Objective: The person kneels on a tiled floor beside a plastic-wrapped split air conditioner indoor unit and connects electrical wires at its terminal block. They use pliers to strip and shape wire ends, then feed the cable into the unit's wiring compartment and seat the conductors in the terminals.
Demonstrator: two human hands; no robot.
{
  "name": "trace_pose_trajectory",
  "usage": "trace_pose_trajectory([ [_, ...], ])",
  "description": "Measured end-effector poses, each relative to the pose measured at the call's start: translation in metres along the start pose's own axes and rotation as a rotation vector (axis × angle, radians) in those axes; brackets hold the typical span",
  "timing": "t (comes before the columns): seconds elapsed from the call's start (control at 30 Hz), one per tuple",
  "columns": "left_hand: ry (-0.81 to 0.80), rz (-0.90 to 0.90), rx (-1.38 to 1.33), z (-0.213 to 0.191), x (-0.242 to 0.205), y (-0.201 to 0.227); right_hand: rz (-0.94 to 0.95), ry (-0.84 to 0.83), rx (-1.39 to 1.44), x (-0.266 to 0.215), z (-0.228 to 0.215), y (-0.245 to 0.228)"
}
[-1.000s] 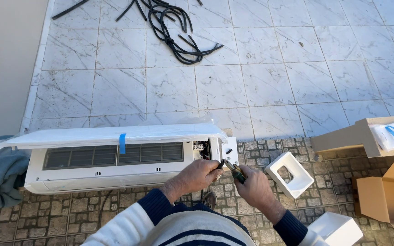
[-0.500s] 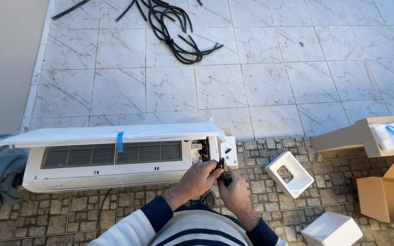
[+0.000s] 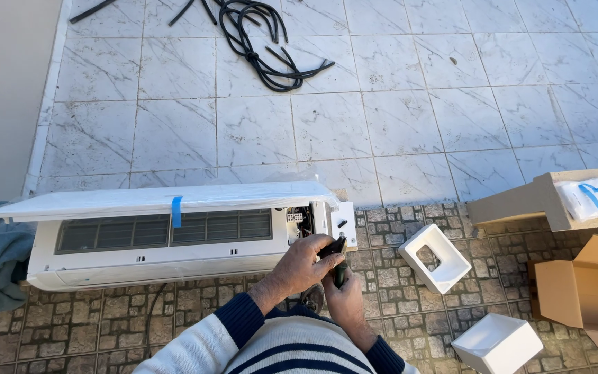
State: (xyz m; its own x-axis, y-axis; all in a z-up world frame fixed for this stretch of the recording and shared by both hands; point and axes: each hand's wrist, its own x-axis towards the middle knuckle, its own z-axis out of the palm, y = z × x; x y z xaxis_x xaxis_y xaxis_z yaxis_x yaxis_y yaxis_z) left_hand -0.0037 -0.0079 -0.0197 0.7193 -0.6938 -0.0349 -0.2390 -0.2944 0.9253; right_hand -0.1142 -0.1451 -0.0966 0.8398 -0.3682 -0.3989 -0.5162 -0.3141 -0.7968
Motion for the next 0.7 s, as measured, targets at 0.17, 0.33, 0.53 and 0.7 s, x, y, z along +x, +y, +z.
trace_pose_trajectory([
  [0.17, 0.236, -0.089, 0.456, -0.017, -0.031, 0.054, -0.099, 0.174, -0.088, -0.007, -0.023, -0.044],
  [0.33, -0.224, -0.656, -0.771, 0.016, -0.036, -0.003, -0.517, 0.208, -0.075, -0.022, -0.023, -0.076],
  [0.53, -0.107, -0.564, -0.977, 0.017, -0.035, 0.003, -0.697, 0.166, -0.232, -0.034, -0.029, -0.106],
  [0.7, 0.01, -0.508, -1.011, 0.01, -0.046, -0.019, -0.634, 0.12, -0.409, -0.036, -0.053, -0.101],
])
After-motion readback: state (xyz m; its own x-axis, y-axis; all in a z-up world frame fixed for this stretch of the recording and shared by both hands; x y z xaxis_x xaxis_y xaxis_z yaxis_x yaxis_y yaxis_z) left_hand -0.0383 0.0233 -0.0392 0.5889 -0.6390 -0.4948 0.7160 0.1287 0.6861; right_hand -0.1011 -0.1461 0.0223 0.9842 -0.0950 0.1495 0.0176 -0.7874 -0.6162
